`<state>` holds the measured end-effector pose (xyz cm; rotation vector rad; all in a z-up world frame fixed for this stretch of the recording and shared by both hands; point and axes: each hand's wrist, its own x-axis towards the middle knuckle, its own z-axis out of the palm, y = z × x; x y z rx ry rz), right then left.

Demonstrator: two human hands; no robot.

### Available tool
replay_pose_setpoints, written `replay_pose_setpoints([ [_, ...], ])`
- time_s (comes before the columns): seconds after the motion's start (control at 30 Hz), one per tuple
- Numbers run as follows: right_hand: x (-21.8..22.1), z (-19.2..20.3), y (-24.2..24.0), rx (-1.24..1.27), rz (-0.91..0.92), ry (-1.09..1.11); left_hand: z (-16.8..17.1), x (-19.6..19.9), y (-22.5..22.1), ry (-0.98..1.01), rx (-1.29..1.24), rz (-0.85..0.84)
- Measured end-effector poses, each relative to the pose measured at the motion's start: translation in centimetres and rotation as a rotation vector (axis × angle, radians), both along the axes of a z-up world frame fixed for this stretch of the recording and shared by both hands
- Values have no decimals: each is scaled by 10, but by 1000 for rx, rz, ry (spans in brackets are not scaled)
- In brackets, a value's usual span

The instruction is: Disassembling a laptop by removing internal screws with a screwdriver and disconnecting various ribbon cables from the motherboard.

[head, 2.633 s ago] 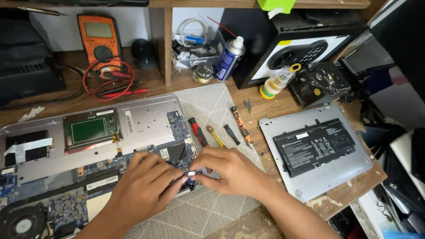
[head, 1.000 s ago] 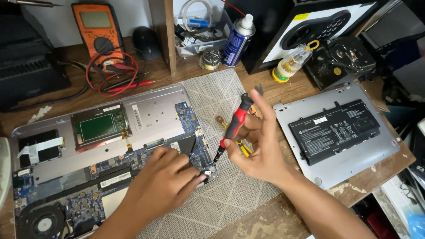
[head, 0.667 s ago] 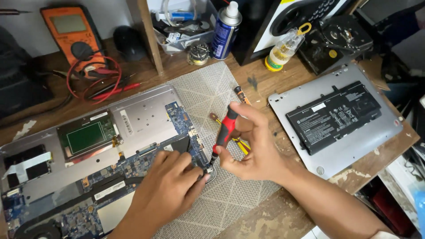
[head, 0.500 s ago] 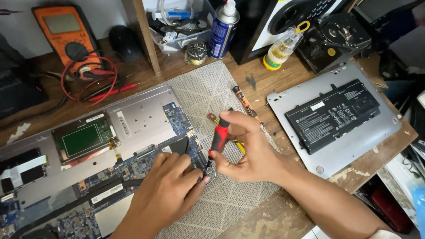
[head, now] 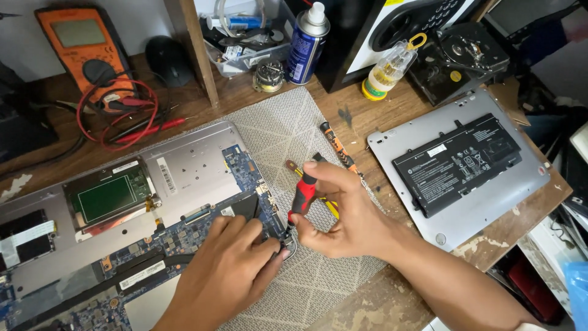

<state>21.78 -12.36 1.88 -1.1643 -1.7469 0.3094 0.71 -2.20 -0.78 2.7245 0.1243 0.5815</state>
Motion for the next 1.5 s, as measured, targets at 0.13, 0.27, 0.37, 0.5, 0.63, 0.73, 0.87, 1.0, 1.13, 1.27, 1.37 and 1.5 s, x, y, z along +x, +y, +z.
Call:
replay_pose_setpoints([
  [0.13, 0, -1, 0, -1, 12, -2, -2, -1, 1, 28, 4, 1],
  [0.27, 4, -12, -1, 41, 44, -31, -2, -3, 1, 65, -46, 17],
  [0.37, 7, -13, -3, 37, 68, -56, 2, -3, 0, 0, -81, 28],
  [0.5, 8, -8, -6, 39, 49, -129, 6, -4, 1, -61, -106, -15],
  [0.63, 10, -10, -5, 36, 87, -118, 6, -3, 1, -57, -90, -35],
  [0.73, 10, -9, -5, 35, 78, -117, 6, -2, 2, -38, -58, -22],
  [0.87, 9, -7, -5, 22, 36, -145, 7, -2, 2, -24, -47, -29],
  [1.0, 10, -8, -4, 26, 49, -157, 13, -1, 2, -15, 13, -26],
  [1.13, 11, -10, -6, 52, 49, -140, 9, -2, 1, 23, 24, -20],
  [1.27, 9, -6, -5, 166, 9, -57, 10, -2, 0, 0, 27, -12],
  [1.37, 10, -5, -3, 141, 88, -58, 11, -2, 0, -1, 28, -9],
  [1.5, 9, -8, -6, 75, 72, -128, 11, -1, 0, -24, 44, -14],
])
